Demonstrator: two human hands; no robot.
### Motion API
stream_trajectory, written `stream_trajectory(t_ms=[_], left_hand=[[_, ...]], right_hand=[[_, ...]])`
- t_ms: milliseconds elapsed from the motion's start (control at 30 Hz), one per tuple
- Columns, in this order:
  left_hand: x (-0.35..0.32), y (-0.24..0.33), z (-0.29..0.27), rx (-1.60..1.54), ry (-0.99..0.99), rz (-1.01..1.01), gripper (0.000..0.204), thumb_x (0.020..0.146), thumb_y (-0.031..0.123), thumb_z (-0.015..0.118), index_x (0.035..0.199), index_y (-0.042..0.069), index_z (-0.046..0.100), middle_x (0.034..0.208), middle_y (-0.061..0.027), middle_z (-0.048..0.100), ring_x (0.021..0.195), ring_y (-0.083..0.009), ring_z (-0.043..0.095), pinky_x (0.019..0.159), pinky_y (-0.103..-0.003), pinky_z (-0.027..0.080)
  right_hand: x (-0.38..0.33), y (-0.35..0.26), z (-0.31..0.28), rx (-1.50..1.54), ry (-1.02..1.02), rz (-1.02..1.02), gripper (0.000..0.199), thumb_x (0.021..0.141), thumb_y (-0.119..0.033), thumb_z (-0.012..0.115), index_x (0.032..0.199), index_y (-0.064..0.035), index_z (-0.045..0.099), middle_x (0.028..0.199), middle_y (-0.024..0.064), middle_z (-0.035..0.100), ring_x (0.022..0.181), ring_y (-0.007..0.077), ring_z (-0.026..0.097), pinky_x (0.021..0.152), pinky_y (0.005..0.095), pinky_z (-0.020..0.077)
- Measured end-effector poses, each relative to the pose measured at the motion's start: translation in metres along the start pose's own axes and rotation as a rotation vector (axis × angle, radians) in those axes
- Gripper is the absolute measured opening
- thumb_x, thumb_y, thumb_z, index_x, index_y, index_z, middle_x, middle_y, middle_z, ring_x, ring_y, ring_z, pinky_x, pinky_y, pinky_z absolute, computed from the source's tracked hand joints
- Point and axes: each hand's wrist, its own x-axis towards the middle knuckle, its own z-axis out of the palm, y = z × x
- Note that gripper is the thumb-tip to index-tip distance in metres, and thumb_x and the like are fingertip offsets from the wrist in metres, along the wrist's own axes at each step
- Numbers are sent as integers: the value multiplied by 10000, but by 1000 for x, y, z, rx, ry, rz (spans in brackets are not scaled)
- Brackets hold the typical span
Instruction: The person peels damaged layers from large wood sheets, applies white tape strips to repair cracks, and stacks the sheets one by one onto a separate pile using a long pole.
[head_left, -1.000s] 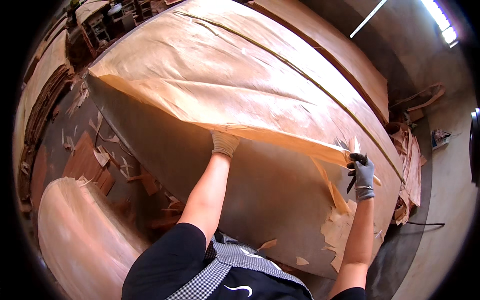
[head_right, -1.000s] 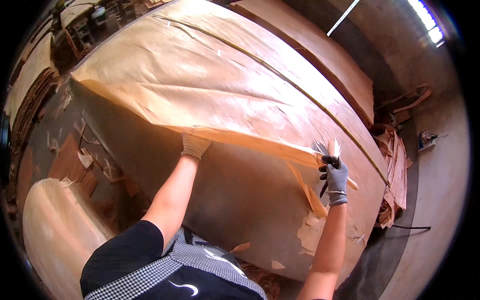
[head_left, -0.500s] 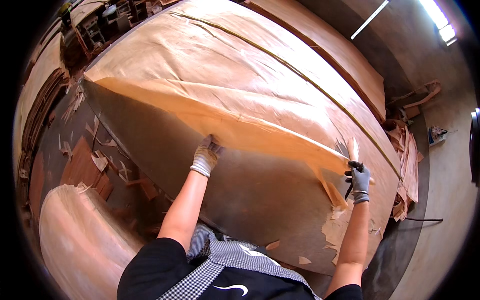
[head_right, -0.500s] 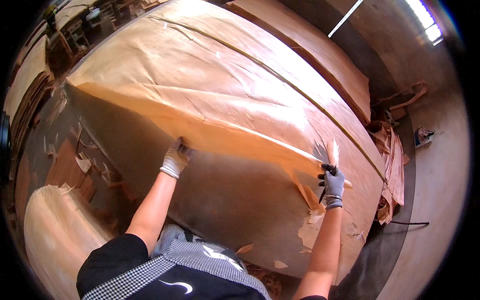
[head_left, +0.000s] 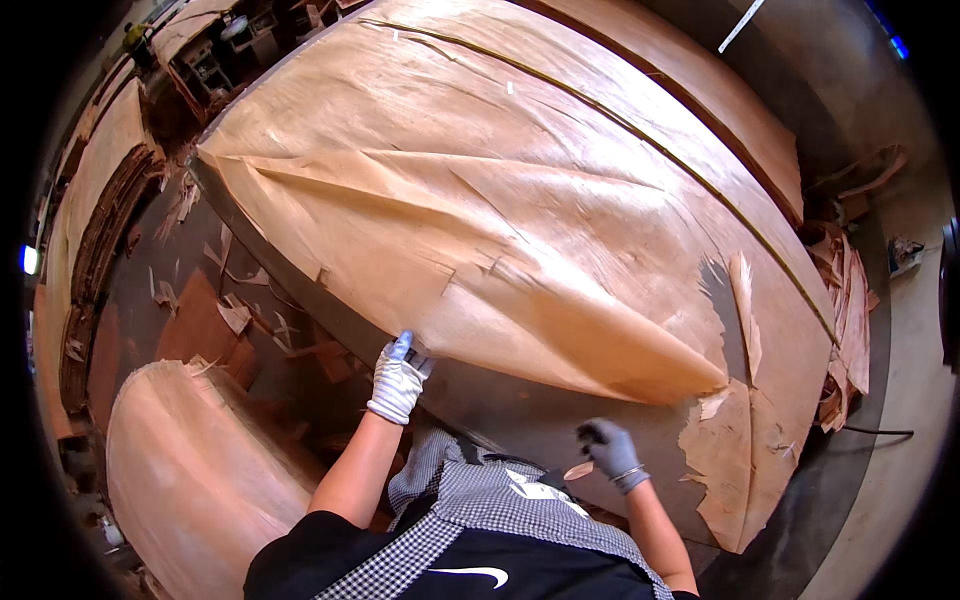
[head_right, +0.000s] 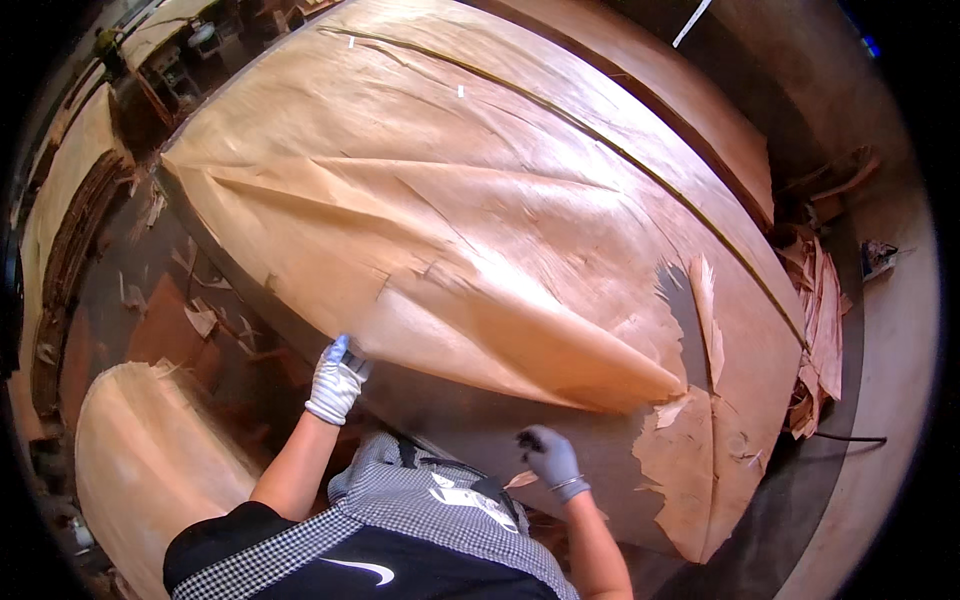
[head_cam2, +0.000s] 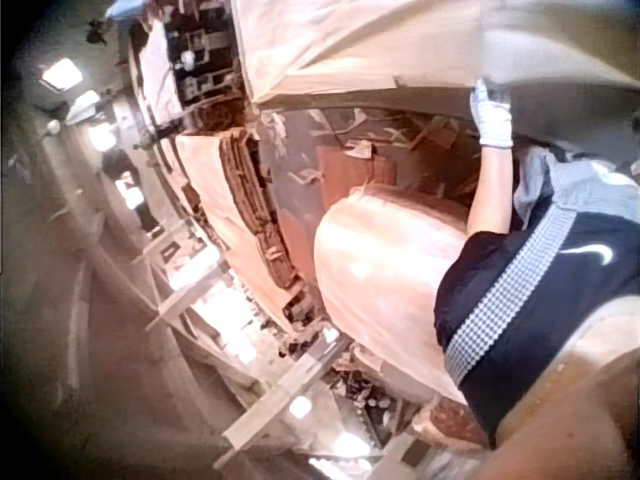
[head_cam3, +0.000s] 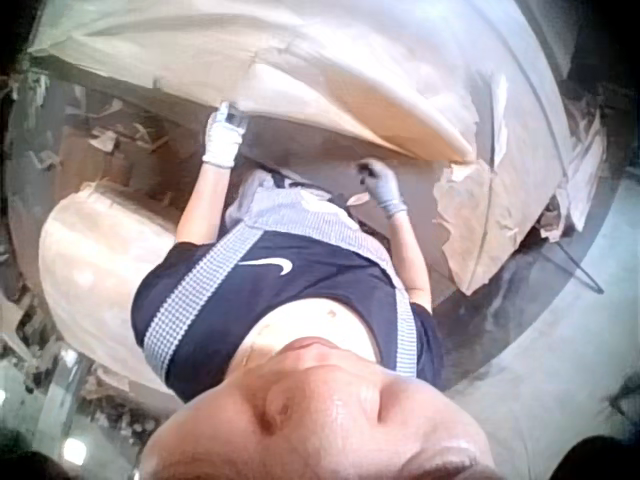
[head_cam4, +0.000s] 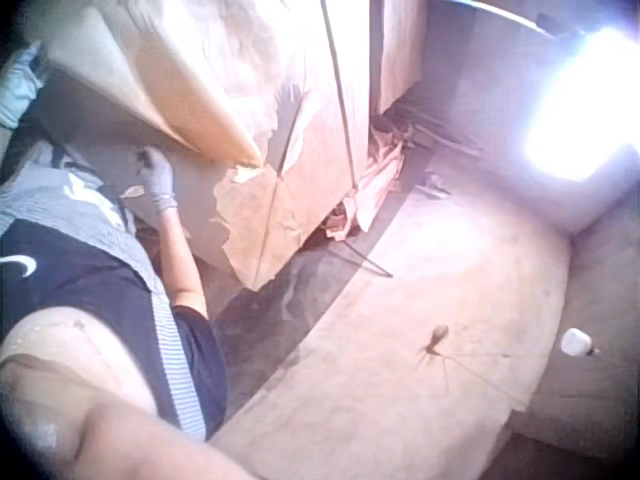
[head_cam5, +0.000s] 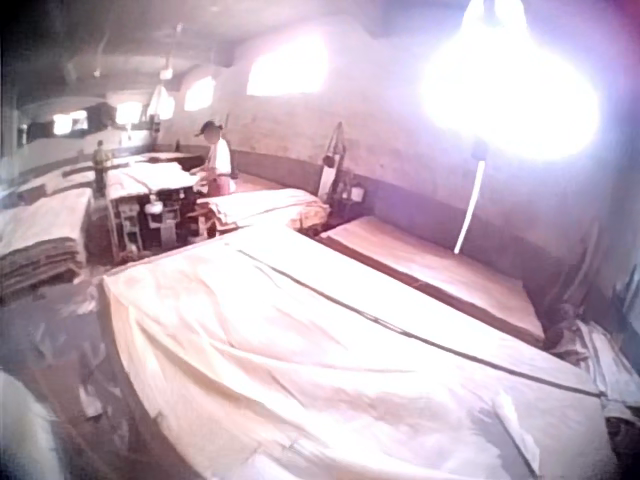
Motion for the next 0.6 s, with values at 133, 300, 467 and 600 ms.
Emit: stream_trajectory(t_ms=[133,300,467,600], left_hand=[[-8,24,4,-13,-116,-19,126,845,211,661,924,143,592,914,-6,634,883,-211,612,814,-418,493],[-3,43,51,12,-88,-11,90,843,180,662,906,143,611,928,-11,649,873,-189,618,783,-366,509],[4,67,30,4,-418,-190,172,896,221,583,955,69,635,980,-69,675,923,-205,631,885,-368,498],[2,59,-3,165,-82,-148,259,867,236,627,1071,79,601,1175,-86,602,1078,-225,563,916,-399,494]], right_hand=[[2,30,56,232,-142,249,228,849,-1,524,1058,-23,614,907,63,645,711,150,629,592,263,516],[46,59,72,733,121,35,289,775,9,572,1064,1,591,948,60,629,818,162,612,700,296,521],[42,39,47,902,286,5,330,801,-48,624,1123,-21,552,989,73,638,816,230,626,700,337,523],[-10,-13,33,1018,212,-78,264,854,-13,542,1112,19,586,893,121,649,662,191,630,519,320,537]])
